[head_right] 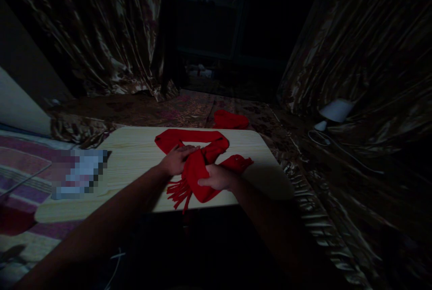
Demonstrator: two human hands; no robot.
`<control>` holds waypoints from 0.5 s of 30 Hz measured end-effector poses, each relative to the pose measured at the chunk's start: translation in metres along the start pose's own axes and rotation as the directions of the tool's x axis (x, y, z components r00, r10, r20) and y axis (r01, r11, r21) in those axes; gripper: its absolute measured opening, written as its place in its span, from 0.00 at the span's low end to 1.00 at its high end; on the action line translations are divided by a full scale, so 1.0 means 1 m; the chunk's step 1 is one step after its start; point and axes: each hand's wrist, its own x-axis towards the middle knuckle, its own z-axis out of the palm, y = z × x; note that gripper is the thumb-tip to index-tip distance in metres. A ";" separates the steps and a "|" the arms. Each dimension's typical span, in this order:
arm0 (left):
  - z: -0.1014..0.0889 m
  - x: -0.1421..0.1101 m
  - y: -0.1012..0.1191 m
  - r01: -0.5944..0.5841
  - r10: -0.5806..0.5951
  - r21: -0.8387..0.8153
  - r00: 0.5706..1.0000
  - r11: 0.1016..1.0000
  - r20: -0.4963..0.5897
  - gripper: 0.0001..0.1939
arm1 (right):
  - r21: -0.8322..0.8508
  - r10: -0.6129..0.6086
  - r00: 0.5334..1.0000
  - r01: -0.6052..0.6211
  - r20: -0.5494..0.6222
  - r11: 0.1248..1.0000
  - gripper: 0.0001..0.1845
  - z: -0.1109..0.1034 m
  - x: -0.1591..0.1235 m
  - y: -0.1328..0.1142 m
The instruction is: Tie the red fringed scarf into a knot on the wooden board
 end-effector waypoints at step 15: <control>0.002 0.002 -0.001 0.011 -0.013 0.058 0.999 0.998 0.049 0.28 | -0.842 0.211 0.973 -0.192 -0.095 0.505 0.25 -0.040 -0.073 -0.009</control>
